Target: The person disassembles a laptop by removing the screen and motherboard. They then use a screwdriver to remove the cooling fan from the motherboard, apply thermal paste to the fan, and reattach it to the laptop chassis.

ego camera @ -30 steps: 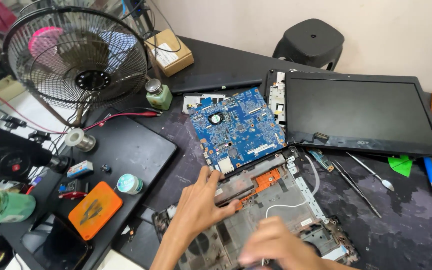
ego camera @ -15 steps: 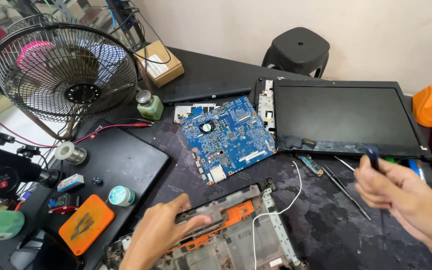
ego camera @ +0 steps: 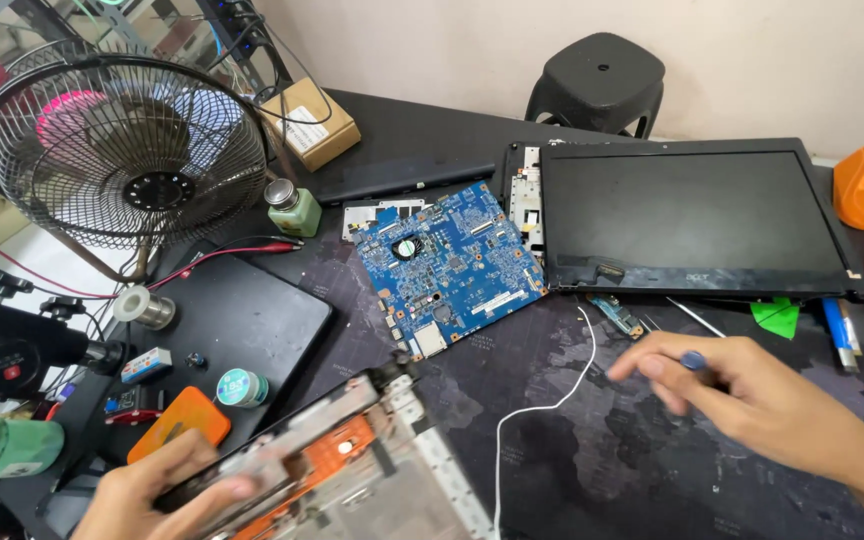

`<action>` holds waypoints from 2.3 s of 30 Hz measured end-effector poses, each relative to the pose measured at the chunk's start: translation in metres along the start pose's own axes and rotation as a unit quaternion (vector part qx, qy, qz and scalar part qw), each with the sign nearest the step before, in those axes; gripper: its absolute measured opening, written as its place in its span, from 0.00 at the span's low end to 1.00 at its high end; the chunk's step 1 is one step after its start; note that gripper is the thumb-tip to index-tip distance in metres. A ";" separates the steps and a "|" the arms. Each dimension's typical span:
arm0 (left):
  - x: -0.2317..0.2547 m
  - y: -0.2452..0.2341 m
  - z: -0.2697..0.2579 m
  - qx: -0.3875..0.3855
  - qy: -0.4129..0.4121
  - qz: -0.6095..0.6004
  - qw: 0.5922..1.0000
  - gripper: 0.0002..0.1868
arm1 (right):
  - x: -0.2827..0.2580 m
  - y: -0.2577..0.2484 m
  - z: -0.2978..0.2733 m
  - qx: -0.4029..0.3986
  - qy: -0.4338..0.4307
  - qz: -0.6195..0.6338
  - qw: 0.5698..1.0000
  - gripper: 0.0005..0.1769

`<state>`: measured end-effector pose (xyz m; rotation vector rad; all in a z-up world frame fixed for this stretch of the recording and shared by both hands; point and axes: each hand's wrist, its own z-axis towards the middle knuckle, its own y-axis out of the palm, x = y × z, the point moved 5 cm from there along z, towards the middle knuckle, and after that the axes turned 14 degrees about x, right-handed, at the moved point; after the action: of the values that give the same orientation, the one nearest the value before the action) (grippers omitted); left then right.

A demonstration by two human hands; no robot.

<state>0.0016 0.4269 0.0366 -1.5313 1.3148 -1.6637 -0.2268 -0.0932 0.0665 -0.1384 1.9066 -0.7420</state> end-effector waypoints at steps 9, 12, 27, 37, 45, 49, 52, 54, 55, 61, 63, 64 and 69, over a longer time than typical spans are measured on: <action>-0.061 -0.017 -0.031 0.000 -0.046 -0.121 0.992 0.29 | -0.004 0.071 -0.001 -0.090 -0.328 -0.147 0.929 0.27; -0.060 -0.017 -0.036 -0.006 -0.035 -0.127 0.991 0.28 | -0.003 0.064 0.001 0.003 -0.276 -0.112 0.955 0.18; -0.092 -0.041 -0.048 -0.021 -0.073 -0.106 0.992 0.19 | -0.023 0.100 -0.015 -0.117 -0.290 -0.234 0.921 0.39; 0.138 -0.022 0.003 0.048 0.143 -0.116 0.982 0.19 | -0.067 -0.008 -0.019 0.151 -0.309 0.011 0.939 0.20; 0.304 0.000 0.064 0.113 0.216 -0.127 0.961 0.30 | -0.034 -0.079 0.028 0.021 -0.145 0.104 0.984 0.23; 0.366 0.002 0.090 0.107 0.254 -0.159 0.948 0.31 | -0.010 -0.116 0.053 0.045 -0.035 0.240 0.969 0.21; 0.391 0.012 0.108 0.056 0.232 -0.206 0.949 0.26 | -0.014 -0.134 0.054 0.090 -0.035 0.280 0.955 0.19; 0.402 0.015 0.116 0.070 0.258 -0.168 0.949 0.29 | -0.012 -0.146 0.054 0.127 0.003 0.271 0.954 0.19; 0.404 0.007 0.109 0.071 0.260 -0.168 0.948 0.29 | -0.017 -0.150 0.052 0.128 0.001 0.271 0.954 0.19; 0.407 -0.032 0.051 0.442 0.466 -0.064 0.764 0.23 | 0.033 -0.203 0.070 0.246 0.020 0.267 0.931 0.20; 0.388 -0.011 0.075 0.321 0.362 -0.284 0.828 0.22 | 0.051 -0.217 0.076 0.255 0.024 0.307 0.917 0.18; 0.387 0.008 0.082 0.321 0.362 -0.286 0.827 0.22 | 0.051 -0.220 0.081 0.256 0.023 0.306 0.917 0.18; 0.396 0.105 0.142 -0.005 0.107 -0.586 0.803 0.19 | 0.092 -0.243 0.125 0.280 0.034 0.242 0.929 0.19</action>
<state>0.0224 -0.0005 0.1028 -2.4487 0.3250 -2.5582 -0.2170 -0.3795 0.0941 0.6975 1.6195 -0.9158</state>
